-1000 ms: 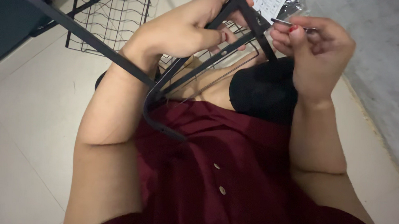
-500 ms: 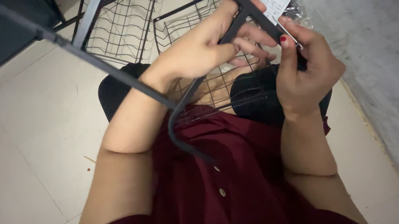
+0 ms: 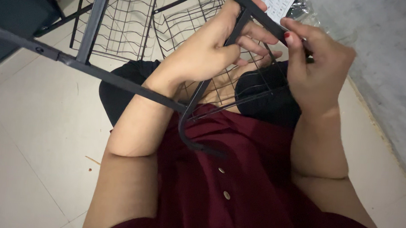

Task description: The person assembles a black wire rack by connecting metal frame pieces and inserting small plastic connectors. They handle the frame components and a plastic bag of parts while sitting on the floor.

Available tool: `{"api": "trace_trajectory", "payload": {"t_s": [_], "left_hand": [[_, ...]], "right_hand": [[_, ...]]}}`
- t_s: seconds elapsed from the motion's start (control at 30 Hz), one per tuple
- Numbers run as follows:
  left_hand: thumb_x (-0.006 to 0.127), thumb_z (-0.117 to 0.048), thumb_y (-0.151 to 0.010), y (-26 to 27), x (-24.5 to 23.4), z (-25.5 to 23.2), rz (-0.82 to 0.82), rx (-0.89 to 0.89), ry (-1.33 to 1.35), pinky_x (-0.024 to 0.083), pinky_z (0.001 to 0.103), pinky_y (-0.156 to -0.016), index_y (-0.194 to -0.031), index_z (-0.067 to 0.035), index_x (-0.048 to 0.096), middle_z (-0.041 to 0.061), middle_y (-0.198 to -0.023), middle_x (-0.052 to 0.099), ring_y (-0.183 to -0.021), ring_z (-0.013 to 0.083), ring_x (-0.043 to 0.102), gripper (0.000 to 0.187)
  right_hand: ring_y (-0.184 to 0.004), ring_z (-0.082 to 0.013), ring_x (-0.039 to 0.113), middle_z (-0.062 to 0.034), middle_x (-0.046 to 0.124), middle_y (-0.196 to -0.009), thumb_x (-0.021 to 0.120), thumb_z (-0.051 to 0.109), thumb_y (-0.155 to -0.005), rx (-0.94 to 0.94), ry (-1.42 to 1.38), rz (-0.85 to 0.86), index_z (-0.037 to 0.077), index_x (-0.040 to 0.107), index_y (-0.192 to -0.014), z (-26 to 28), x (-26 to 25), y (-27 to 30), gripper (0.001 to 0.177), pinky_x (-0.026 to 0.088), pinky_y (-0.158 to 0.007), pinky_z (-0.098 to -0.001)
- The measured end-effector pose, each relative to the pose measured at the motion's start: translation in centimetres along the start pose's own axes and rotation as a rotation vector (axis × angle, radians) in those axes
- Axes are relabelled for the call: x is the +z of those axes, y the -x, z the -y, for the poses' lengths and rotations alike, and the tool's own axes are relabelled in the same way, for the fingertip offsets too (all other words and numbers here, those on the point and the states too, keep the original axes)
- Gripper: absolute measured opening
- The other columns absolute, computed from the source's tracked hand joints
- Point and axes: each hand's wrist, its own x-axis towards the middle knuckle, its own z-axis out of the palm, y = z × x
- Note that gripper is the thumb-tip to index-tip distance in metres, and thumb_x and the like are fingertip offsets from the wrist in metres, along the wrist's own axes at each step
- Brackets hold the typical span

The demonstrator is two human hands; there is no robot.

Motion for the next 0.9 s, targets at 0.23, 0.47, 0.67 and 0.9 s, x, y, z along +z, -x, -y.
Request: {"api": "trace_trajectory", "payload": {"t_s": [0.23,0.47,0.67,0.9], "left_hand": [[0.038,0.016,-0.095,-0.6,-0.5,0.8,0.015,0.007,-0.077,0.066,0.034,-0.097,-0.158,-0.003,0.025,0.020,-0.140,0.071,-0.125,0.0254,0.077,0.067],[0.042,0.016,-0.091,-2.0,-0.4,2.0,0.027,-0.002,-0.067,0.067,0.033,-0.090,-0.156,-0.003,0.026,0.020,-0.136,0.070,-0.120,0.0266,0.078,0.069],[0.040,0.013,-0.092,-1.8,-1.0,2.6,-0.003,-0.079,0.001,0.066,0.035,-0.096,-0.154,-0.001,0.025,0.020,-0.134,0.070,-0.125,0.0280,0.076,0.066],[0.039,0.009,-0.093,-1.8,-1.2,2.7,-0.054,-0.120,-0.033,0.067,0.036,-0.095,-0.153,0.000,0.021,0.018,-0.135,0.071,-0.122,0.0255,0.076,0.063]], "right_hand": [[-0.093,-0.0271,0.076,-0.0185,0.074,-0.104,0.065,-0.002,-0.108,-0.017,0.072,0.104,-0.002,0.071,-0.121,-0.8,-0.6,-0.4,0.015,0.057,-0.080,-0.0333],[-0.084,-0.0362,0.069,-0.0205,0.070,-0.099,0.064,0.000,-0.110,-0.021,0.354,0.123,-0.002,0.067,-0.142,-2.3,2.2,0.4,0.032,0.053,-0.075,-0.0426],[-0.108,-0.0392,0.072,-0.0216,0.073,-0.119,0.064,0.003,-0.108,-0.359,0.418,-0.172,-0.002,0.058,-0.135,-3.7,5.0,0.7,0.028,0.059,-0.092,-0.0400],[-0.116,-0.0269,0.077,-0.0210,0.073,-0.127,0.052,-0.002,-0.120,0.186,-0.459,-0.114,-0.009,0.064,-0.138,-5.9,5.0,0.9,0.023,0.065,-0.108,-0.0349]]}}
